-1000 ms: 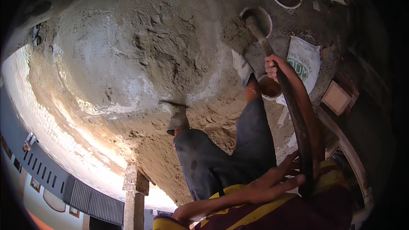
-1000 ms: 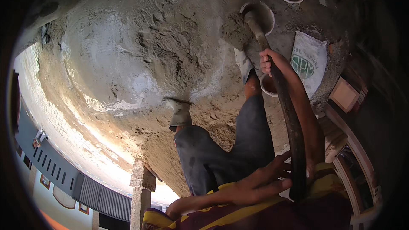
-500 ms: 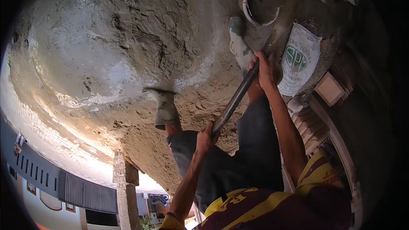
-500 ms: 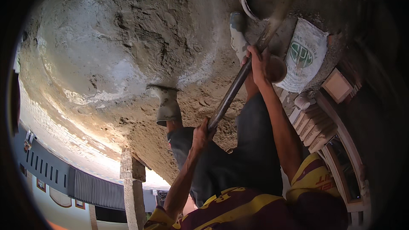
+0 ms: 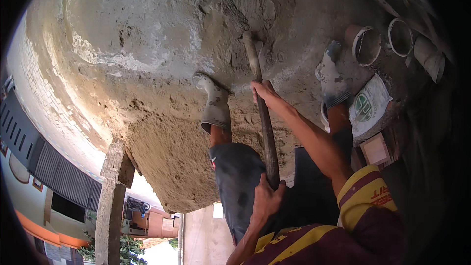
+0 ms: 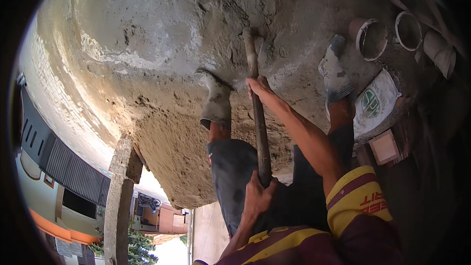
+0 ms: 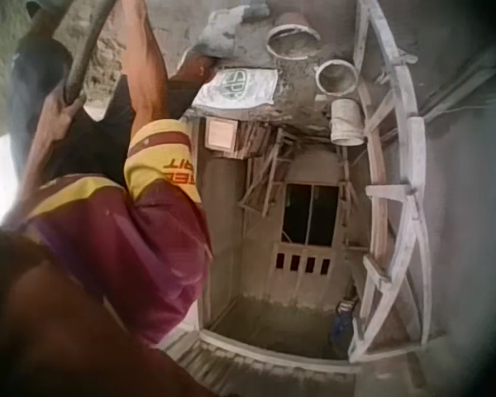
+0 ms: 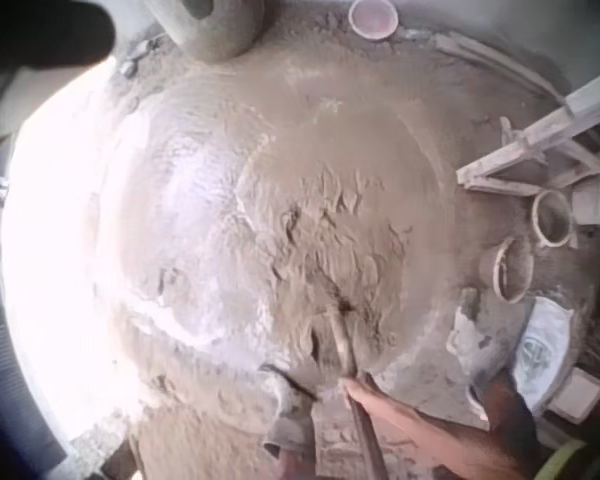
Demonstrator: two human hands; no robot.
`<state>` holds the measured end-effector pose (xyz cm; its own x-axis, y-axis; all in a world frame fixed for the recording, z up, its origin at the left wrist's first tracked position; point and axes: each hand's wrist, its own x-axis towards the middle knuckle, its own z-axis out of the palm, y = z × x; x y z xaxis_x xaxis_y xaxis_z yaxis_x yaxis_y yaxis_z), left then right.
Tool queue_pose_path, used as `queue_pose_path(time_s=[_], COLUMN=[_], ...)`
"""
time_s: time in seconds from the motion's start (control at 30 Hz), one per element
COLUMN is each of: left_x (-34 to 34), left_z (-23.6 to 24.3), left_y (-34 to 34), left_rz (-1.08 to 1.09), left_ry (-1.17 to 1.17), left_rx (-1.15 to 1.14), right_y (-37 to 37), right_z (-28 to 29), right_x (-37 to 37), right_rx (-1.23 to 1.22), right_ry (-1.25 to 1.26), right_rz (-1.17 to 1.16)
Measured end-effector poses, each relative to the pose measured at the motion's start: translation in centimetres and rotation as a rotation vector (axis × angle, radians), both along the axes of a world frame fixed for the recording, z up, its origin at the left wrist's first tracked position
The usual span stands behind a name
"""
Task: The person uses a hammer to tap a tile into place, then moves to a mixing area to mix mortar with a hoe in a large pile and fill buckets.
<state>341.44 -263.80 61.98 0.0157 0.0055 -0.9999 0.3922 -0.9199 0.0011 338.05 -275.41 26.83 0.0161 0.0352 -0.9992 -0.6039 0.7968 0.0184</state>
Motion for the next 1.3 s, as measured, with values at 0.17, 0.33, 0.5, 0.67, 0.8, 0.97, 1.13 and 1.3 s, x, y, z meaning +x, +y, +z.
queue_pose_path(time_s=[0.17, 0.33, 0.5, 0.67, 0.8, 0.97, 1.13, 1.3], left_x=[0.8, 2.5, 3.5, 6.5, 4.2, -0.9, -9.1, -13.2], left_z=[-10.6, -23.2, -19.6, -4.4, 1.9, 7.6, 14.0, 18.5], left_y=[3.8, 6.3, 6.0, -0.6, -6.2, -15.8, -22.1, -23.2], left_rz=[0.206, 0.171, 0.096, 0.283, 0.492, 0.590, 0.427, 0.045], left_ry=[-0.007, -0.335, -0.220, 0.169, 0.477, 0.873, 1.109, 1.124], left_rx=[-0.121, -0.338, -0.293, -0.092, -0.388, -0.584, -0.699, -0.708], right_y=[-3.7, -9.5, -9.5, -3.6, -6.4, -12.6, -19.9, -27.7], right_z=[-5.6, -7.1, -9.4, -4.7, 0.6, 8.4, 17.0, 25.7], right_x=[9.3, 17.2, 13.9, 7.2, -0.3, -9.1, -20.7, -28.5], right_rx=[-0.280, -0.684, -0.603, -0.047, 0.186, 0.574, 0.578, 0.231], right_ry=[-0.157, -0.276, -0.217, -0.091, -0.201, -0.282, -0.295, -0.332], right_rz=[0.152, 0.153, 0.080, 0.120, 0.014, -0.194, -0.474, -0.589])
